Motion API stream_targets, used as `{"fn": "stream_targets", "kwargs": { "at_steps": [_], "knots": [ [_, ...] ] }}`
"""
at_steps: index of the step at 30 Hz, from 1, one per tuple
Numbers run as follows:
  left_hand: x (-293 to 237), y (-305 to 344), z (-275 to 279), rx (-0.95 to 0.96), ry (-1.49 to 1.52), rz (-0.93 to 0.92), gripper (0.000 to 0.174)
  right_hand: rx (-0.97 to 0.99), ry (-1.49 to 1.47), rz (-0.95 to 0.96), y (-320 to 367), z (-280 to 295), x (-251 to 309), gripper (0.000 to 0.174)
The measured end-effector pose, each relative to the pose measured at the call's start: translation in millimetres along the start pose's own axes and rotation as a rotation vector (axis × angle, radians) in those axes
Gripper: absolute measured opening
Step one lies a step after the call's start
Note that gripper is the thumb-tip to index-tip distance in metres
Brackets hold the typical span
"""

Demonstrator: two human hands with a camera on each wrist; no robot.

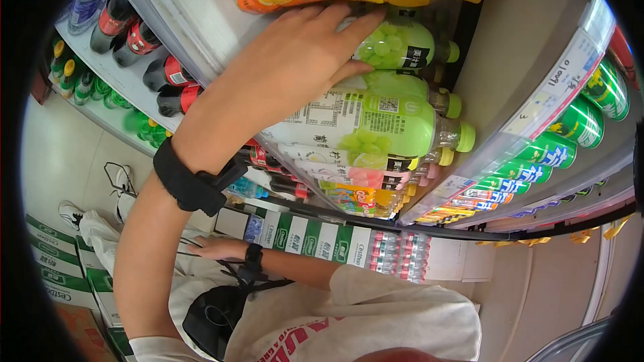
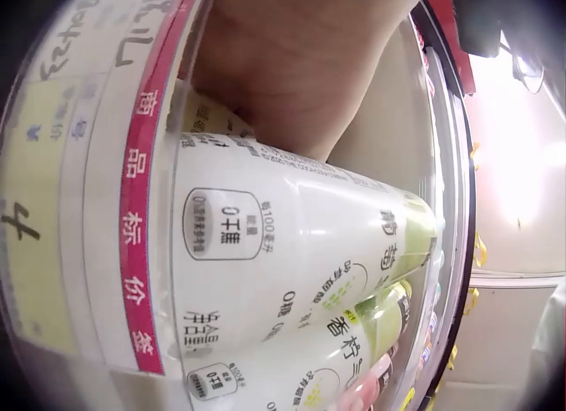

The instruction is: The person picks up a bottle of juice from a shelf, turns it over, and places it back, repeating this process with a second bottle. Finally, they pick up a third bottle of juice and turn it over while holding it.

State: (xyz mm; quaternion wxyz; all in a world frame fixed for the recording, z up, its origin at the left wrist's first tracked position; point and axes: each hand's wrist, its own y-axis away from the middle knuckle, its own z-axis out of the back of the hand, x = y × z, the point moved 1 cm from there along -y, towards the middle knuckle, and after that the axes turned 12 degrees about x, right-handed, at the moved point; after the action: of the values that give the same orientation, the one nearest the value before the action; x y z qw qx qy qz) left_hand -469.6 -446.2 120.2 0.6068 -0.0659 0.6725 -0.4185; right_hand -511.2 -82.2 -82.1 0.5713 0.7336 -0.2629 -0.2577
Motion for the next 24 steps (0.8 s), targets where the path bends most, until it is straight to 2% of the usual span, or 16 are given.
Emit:
{"fn": "stream_targets", "kwargs": {
  "at_steps": [3,10,15,18,20,24],
  "knots": [
    [0,-1,-3,-0.015,-0.021,-0.006,0.056,-0.103,0.042,0.051,-3,-7,-4,0.096],
    [4,-4,-6,0.038,-0.017,0.070,0.056,-0.072,-0.018,0.009,-8,-11,-4,0.092],
    [10,-2,-7,0.024,0.033,0.006,0.057,-0.174,0.039,0.029,-28,-26,-16,0.086],
    [11,-1,-9,0.019,0.083,-0.028,0.058,-0.089,-0.019,0.015,-27,-21,-15,0.084],
    [10,-1,-10,0.011,0.084,-0.035,0.058,-0.131,0.124,0.091,-39,-25,-28,0.083],
    [9,0,-10,0.017,0.083,-0.015,0.056,-0.077,0.195,0.132,-29,-22,-19,0.063]
  ]
}}
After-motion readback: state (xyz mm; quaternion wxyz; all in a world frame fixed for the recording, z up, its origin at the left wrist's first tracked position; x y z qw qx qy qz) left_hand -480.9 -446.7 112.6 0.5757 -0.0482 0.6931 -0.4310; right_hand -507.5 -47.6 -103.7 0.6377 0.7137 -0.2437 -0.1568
